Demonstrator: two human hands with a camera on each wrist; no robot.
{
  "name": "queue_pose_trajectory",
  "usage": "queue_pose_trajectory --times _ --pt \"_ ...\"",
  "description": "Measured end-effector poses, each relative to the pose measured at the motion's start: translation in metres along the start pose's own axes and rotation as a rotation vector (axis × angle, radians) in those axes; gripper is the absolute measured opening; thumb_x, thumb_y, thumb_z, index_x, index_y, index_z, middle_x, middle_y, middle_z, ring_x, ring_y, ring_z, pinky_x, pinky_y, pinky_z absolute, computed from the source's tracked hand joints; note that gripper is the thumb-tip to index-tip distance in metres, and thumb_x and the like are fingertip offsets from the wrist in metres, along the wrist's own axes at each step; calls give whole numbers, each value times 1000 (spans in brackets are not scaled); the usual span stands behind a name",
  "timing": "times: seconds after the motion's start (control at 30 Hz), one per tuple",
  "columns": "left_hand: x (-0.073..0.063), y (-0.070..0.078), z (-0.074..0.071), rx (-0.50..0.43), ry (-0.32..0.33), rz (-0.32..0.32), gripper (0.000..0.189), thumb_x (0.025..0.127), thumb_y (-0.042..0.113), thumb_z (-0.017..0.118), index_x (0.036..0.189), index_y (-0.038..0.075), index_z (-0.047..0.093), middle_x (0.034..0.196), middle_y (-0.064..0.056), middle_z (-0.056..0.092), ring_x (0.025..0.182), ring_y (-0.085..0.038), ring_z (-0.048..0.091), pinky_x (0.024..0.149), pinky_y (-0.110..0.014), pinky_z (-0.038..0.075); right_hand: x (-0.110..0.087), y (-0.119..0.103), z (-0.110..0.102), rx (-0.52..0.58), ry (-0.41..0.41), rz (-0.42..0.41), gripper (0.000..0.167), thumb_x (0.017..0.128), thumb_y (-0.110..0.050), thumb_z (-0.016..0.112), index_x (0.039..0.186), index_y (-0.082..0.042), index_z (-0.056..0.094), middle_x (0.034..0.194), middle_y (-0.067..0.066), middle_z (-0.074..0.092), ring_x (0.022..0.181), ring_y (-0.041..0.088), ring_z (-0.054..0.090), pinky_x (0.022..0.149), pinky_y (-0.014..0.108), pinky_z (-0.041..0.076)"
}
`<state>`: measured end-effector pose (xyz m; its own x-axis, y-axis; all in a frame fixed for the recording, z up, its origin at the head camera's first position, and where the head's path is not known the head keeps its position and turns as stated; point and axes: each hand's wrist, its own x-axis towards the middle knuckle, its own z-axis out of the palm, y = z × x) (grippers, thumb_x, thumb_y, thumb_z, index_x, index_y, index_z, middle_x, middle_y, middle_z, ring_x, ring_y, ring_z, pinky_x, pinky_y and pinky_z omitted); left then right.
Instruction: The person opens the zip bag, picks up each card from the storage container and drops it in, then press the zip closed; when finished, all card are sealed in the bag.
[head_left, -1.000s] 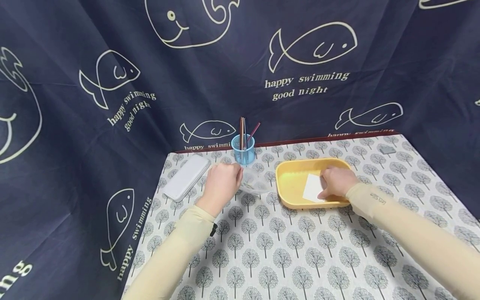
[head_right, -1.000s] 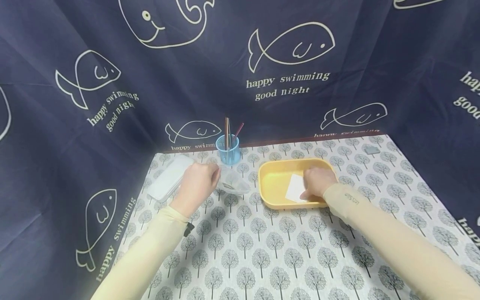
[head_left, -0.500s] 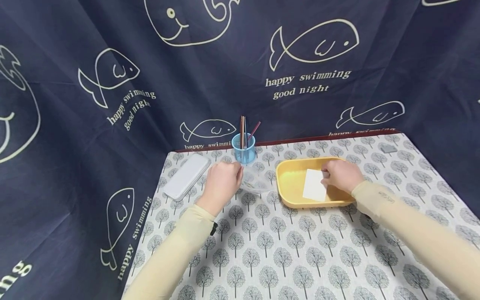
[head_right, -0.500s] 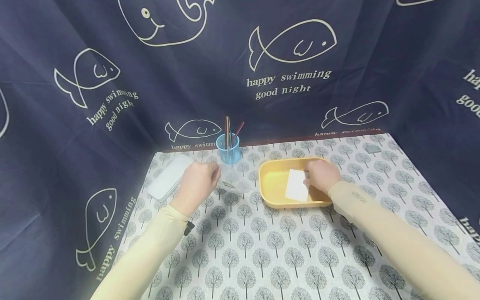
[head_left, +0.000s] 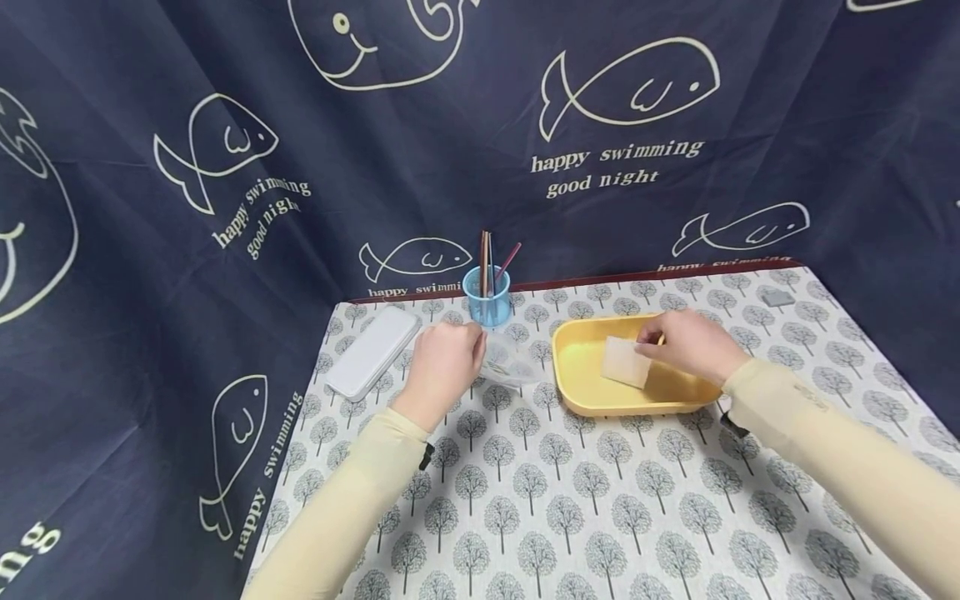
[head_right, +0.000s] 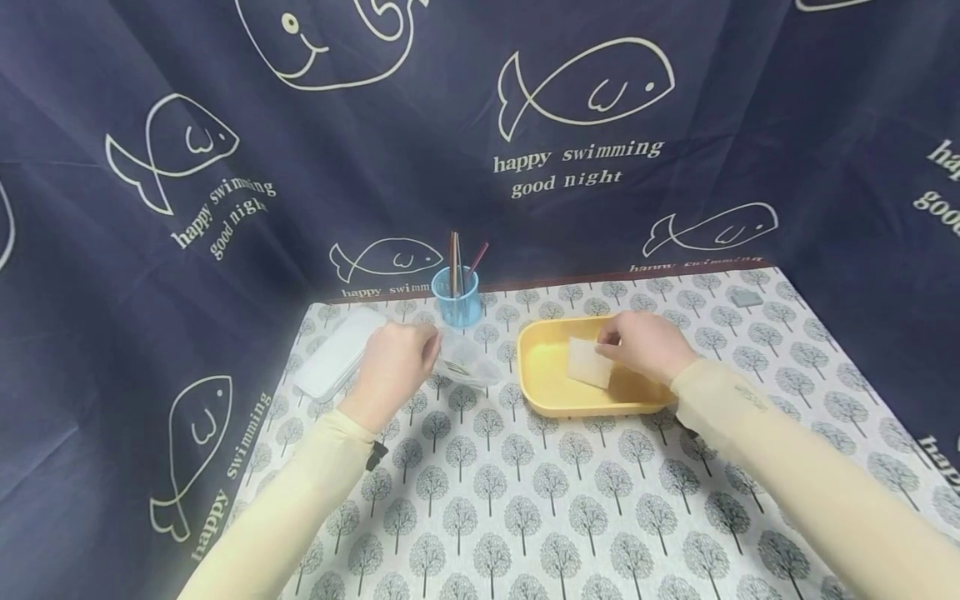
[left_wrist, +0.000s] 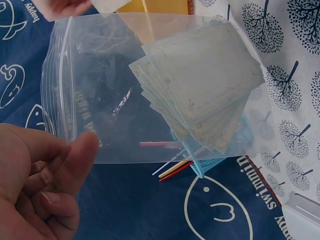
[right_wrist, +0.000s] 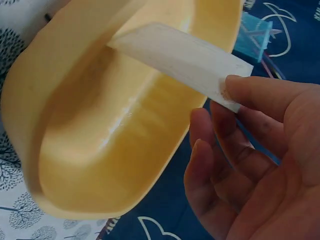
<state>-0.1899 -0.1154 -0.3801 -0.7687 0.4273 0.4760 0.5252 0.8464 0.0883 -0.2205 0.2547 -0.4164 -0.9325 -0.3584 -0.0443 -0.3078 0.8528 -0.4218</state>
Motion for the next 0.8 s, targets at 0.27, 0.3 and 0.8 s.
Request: queue_pose_trajectory --times 0.27,0.3,0.8 --pt "2 2 -1 13 16 9 20 96 11 73 77 6 72 63 -6 68 52 -24 63 50 -36 54 -7 -22 -12 6 169 -69 13 96 -27 75 100 -15 80 94 -2 75 81 17 64 73 42 52" --pt "2 2 -1 14 15 10 19 96 11 73 77 6 72 64 -6 68 52 -24 63 51 -36 54 -9 -27 -14 10 196 -87 13 96 -27 75 100 -16 80 92 -3 75 80 16 63 72 41 51" --pt "5 8 -4 4 4 0 16 96 10 73 82 5 75 67 -7 70 55 -24 65 53 -35 56 -23 -99 -30 140 597 -442 15 86 -7 76 84 -22 73 75 -16 61 66 5 56 61 24 47"
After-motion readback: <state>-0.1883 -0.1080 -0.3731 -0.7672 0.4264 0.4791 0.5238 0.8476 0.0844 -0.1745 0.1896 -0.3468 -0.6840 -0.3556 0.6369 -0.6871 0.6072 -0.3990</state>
